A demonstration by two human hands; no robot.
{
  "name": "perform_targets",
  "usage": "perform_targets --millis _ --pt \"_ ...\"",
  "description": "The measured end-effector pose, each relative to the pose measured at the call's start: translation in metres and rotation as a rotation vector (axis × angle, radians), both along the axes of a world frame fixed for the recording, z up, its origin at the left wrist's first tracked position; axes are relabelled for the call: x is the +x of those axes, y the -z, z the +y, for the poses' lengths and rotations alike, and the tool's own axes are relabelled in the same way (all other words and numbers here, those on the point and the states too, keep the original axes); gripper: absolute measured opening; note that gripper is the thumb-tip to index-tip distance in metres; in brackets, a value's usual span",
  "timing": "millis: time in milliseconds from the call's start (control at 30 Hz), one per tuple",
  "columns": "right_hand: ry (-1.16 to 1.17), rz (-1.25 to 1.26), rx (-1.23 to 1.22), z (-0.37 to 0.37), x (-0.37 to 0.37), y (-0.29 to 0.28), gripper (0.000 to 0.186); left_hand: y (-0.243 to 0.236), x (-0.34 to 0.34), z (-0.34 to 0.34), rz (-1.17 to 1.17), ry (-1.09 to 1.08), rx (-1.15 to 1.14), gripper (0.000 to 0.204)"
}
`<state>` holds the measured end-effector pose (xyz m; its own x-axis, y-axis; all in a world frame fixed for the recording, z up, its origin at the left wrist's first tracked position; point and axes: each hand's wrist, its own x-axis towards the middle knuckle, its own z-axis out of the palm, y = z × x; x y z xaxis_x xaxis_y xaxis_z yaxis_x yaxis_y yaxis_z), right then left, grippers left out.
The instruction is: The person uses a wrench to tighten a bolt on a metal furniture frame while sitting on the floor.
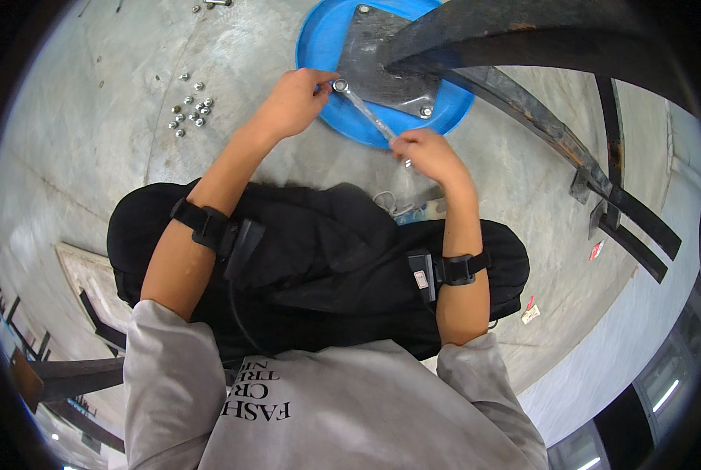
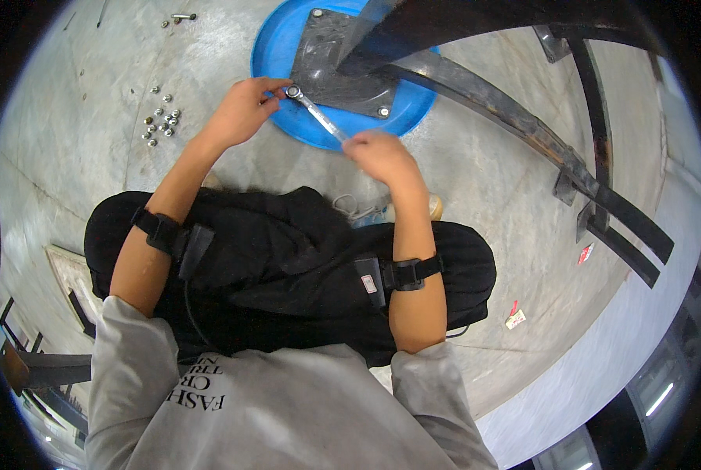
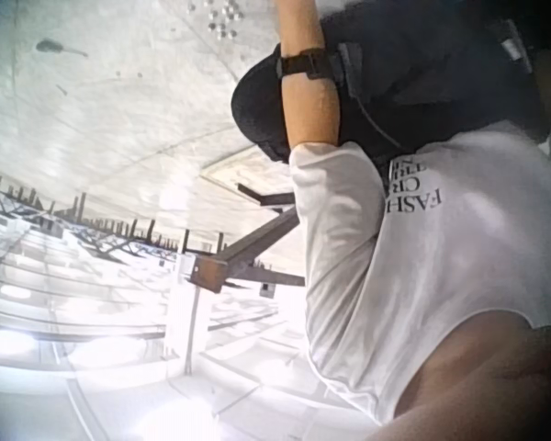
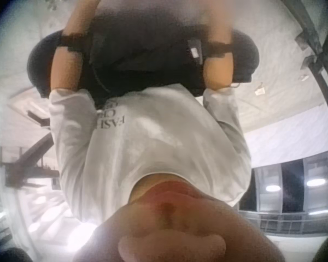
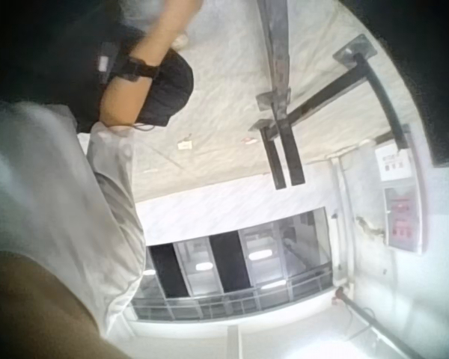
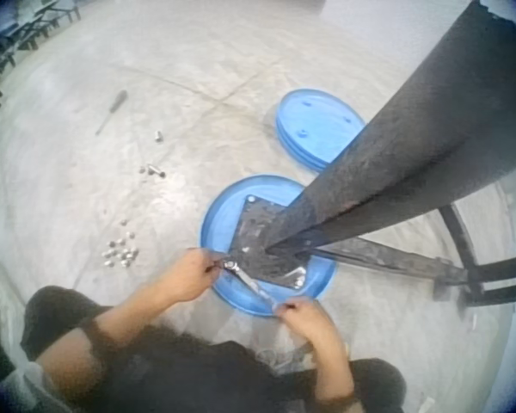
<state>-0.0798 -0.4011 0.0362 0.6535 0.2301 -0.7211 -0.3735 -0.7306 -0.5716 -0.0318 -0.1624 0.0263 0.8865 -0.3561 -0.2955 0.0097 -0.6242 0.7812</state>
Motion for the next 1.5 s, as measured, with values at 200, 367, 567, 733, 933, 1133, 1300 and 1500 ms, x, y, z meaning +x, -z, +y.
perform_targets --millis 200,367,567,733,933,1133,1300,1500 --pt "0.325 -0.462 -0.156 -0.004 0.014 -0.018 0.032 0.002 -0.001 0.0 0.049 -0.023 -0.041 0.036" --pt "0.438 -0.383 0.214 0.006 0.016 -0.022 0.025 0.001 0.0 -0.001 -0.007 -0.053 -0.106 0.035" --pt "0.392 -0.366 0.191 0.01 0.015 -0.023 0.024 0.003 -0.001 0.0 -0.015 -0.014 -0.044 0.033" --pt "0.388 -0.389 0.184 0.011 0.014 -0.022 0.024 0.005 0.001 0.002 -0.004 -0.038 -0.023 0.029" --pt "0.33 -0.354 0.161 0.003 0.011 -0.016 0.025 0.01 0.0 0.003 -0.032 0.157 0.039 0.02" --pt "0.298 -0.316 0.128 -0.003 0.013 -0.017 0.025 0.007 0.002 0.002 -0.034 -0.101 -0.021 0.021" --pt "0.27 -0.093 0.19 -0.01 0.01 -0.022 0.019 0.005 0.005 0.001 -0.058 -0.089 -0.068 0.028" --pt "0.28 0.071 0.241 -0.012 0.01 -0.03 0.016 0.007 0.003 0.004 -0.024 -0.052 -0.077 0.036"
